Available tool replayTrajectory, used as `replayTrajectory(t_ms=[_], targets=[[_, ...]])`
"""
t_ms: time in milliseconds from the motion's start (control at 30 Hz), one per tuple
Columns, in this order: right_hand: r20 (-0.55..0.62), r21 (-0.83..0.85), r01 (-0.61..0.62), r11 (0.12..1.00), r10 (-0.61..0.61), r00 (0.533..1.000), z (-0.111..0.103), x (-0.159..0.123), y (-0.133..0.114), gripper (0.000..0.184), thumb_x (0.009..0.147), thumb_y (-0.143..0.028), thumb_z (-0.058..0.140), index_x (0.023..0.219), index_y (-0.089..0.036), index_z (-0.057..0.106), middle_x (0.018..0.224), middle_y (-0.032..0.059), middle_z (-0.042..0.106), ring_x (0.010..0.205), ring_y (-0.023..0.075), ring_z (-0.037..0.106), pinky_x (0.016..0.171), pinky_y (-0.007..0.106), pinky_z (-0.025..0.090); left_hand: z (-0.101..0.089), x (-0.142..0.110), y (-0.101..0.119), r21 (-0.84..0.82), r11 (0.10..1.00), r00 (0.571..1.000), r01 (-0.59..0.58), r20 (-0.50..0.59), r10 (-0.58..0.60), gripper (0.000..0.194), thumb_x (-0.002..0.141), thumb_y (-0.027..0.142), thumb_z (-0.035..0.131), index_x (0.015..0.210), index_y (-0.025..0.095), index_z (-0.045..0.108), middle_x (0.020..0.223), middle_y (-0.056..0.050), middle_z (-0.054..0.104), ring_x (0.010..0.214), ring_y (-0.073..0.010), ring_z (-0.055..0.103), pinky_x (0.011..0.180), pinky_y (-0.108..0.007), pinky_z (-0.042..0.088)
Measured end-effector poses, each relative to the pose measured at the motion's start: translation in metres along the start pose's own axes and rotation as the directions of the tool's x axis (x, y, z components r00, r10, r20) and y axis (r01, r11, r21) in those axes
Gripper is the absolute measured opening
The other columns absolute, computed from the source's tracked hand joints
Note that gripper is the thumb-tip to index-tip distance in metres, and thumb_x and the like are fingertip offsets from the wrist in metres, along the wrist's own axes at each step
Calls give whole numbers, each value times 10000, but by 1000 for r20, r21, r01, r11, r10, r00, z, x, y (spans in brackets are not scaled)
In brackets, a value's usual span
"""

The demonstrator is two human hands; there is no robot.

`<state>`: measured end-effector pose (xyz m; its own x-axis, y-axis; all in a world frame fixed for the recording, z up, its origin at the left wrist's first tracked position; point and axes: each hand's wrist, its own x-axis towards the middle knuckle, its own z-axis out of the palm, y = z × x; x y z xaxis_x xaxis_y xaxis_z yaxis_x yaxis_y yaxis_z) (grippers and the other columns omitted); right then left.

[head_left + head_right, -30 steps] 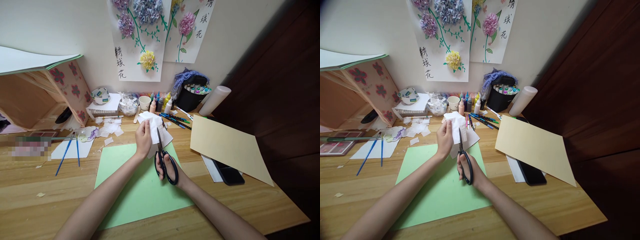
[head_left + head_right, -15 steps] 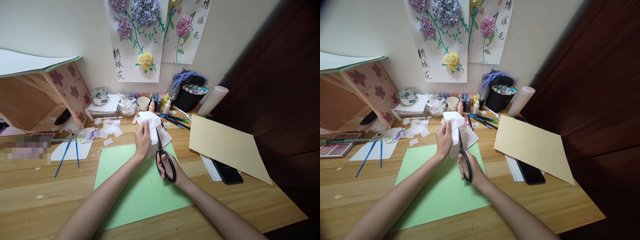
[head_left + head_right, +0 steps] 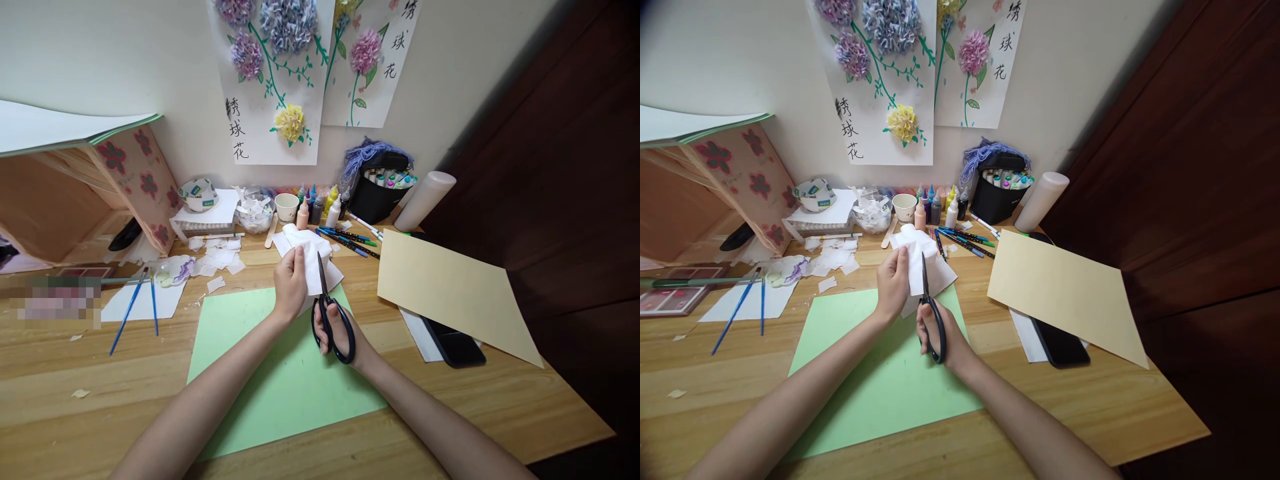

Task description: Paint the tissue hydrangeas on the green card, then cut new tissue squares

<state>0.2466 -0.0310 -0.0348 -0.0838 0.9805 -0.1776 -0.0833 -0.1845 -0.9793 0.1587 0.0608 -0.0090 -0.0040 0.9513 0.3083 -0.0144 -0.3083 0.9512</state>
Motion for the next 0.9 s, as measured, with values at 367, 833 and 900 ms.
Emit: replayTrajectory(t_ms=[367, 833, 900], targets=[[-40, -78, -26, 997, 23, 999, 1, -2, -8, 606, 650, -807, 438, 723, -206, 413, 444, -102, 353, 329, 48, 334, 301, 169, 348, -3, 5, -5, -176, 974, 989, 145, 10, -146, 334, 810, 490, 548, 718, 170, 569, 618, 32, 483, 565, -104, 393, 520, -212, 316], [40, -17, -113, 993, 114, 993, -1, 0, 1, 698, 624, -870, 318, 736, -191, 431, 427, -99, 378, 310, 50, 370, 331, 178, 374, -7, 14, -5, -134, 989, 998, 68, 3, -68, 347, 847, 464, 509, 660, 173, 532, 607, 32, 465, 575, -105, 401, 540, -213, 328], [47, 6, -104, 995, 104, 994, -2, 1, 5, 696, 640, -863, 305, 742, -188, 438, 430, -96, 383, 313, 50, 373, 337, 178, 378, -6, 12, -5, -116, 991, 998, 66, 13, -65, 347, 849, 463, 507, 656, 175, 523, 599, 35, 451, 574, -107, 397, 541, -216, 324]])
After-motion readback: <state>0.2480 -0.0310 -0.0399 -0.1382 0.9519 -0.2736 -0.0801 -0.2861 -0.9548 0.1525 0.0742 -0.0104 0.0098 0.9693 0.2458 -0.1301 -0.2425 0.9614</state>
